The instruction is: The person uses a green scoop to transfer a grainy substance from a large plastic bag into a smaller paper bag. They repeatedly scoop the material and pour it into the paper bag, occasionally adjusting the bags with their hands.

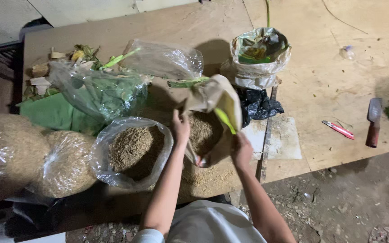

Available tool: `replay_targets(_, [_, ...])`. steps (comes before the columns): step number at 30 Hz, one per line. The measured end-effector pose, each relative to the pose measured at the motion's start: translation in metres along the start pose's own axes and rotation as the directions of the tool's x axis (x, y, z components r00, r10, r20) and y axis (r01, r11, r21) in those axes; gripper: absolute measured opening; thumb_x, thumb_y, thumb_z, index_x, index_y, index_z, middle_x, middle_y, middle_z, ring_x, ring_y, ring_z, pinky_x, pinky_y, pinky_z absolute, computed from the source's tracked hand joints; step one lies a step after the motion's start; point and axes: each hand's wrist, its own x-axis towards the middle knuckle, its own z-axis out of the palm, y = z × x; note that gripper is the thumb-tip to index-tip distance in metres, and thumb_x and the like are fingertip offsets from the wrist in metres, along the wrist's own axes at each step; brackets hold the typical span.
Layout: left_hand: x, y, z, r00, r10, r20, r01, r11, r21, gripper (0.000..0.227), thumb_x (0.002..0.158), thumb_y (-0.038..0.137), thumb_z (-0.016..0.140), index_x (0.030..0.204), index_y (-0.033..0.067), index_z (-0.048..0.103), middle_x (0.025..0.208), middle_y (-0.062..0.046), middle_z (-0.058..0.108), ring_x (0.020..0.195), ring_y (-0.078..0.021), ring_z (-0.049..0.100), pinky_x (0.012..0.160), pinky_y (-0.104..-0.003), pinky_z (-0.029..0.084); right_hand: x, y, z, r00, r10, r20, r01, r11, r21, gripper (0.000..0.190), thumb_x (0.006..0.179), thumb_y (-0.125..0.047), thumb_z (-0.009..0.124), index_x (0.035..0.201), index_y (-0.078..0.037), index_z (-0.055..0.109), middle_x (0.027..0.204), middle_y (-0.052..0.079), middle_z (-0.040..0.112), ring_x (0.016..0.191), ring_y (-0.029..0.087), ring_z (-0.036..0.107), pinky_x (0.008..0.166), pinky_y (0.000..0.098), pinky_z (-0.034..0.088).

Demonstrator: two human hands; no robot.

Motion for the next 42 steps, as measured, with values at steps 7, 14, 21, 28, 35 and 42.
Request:
replay_targets(7, [0.02, -0.086, 0.037, 0.987, 0.161, -0.008, -0.161, 0.982, -0.095, 0.043, 0.11, 0.018, 0.051, 0.146, -0.0029, 0.04, 0.139, -0.024, 0.047, 0.119, -0.0354, 0.047, 0.094, -0.049, 0.041, -0.008, -0.01, -0.034, 0.91, -0.339, -0.241, 0.315, 0.94, -0.132, 0.018, 0.095, -0.002, 0.066, 0.112, -0.005, 0.07, 0.108, 0.014, 0.073, 0.086, 0.033, 0.072, 0.075, 0.0396, 0.059])
replay_targets(14, [0.016, -0.108, 0.04, 0.998, 0.002, 0.059, -0.01, 0.991, 0.135, 0.06, 0.105, 0.034, 0.049, 0.155, 0.0024, 0.042, 0.151, -0.025, 0.051, 0.139, -0.0348, 0.056, 0.118, -0.047, 0.045, -0.012, -0.004, -0.04, 0.908, -0.342, -0.242, 0.308, 0.937, -0.165, 0.02, 0.091, -0.006, 0.065, 0.11, -0.004, 0.073, 0.114, 0.017, 0.073, 0.092, 0.039, 0.07, 0.078, 0.0439, 0.057])
replay_targets(21, [-0.01, -0.126, 0.034, 0.958, 0.285, -0.001, -0.248, 0.836, 0.49, 0.048, 0.1, 0.026, 0.063, 0.14, 0.0014, 0.055, 0.13, -0.025, 0.065, 0.122, -0.0423, 0.062, 0.108, -0.054, 0.044, -0.013, 0.021, -0.031, 0.979, -0.178, -0.103, 0.153, 0.964, -0.216, 0.018, 0.098, -0.017, 0.062, 0.106, -0.007, 0.074, 0.103, 0.015, 0.073, 0.086, 0.04, 0.07, 0.074, 0.0465, 0.056])
replay_targets(28, [-0.025, -0.139, 0.015, 0.934, 0.308, 0.183, -0.357, 0.774, 0.523, 0.033, 0.092, 0.008, 0.063, 0.124, -0.0005, 0.064, 0.121, -0.024, 0.068, 0.111, -0.0411, 0.067, 0.098, -0.048, 0.055, -0.013, 0.046, -0.023, 0.968, -0.248, -0.044, 0.233, 0.947, -0.221, 0.018, 0.096, -0.018, 0.06, 0.102, -0.009, 0.074, 0.101, 0.013, 0.074, 0.083, 0.038, 0.07, 0.071, 0.046, 0.056])
replay_targets(35, [-0.04, -0.133, 0.018, 0.958, 0.138, 0.251, -0.269, 0.732, 0.626, 0.037, 0.091, 0.007, 0.062, 0.128, 0.0031, 0.063, 0.122, -0.022, 0.067, 0.114, -0.0383, 0.064, 0.096, -0.049, 0.053, -0.015, 0.072, -0.007, 0.984, -0.164, 0.067, 0.176, 0.952, -0.252, 0.02, 0.095, -0.022, 0.059, 0.101, -0.013, 0.076, 0.097, 0.014, 0.074, 0.085, 0.039, 0.071, 0.075, 0.0473, 0.057])
replay_targets(42, [-0.036, -0.095, 0.016, 0.94, 0.312, 0.136, -0.337, 0.796, 0.503, 0.023, 0.094, 0.013, 0.059, 0.111, -0.0013, 0.06, 0.125, -0.022, 0.062, 0.112, -0.0379, 0.063, 0.094, -0.046, 0.055, -0.012, 0.096, -0.002, 0.994, -0.035, 0.107, 0.059, 0.973, -0.225, 0.026, 0.094, -0.031, 0.064, 0.108, -0.014, 0.078, 0.097, 0.018, 0.075, 0.09, 0.04, 0.07, 0.078, 0.0477, 0.056])
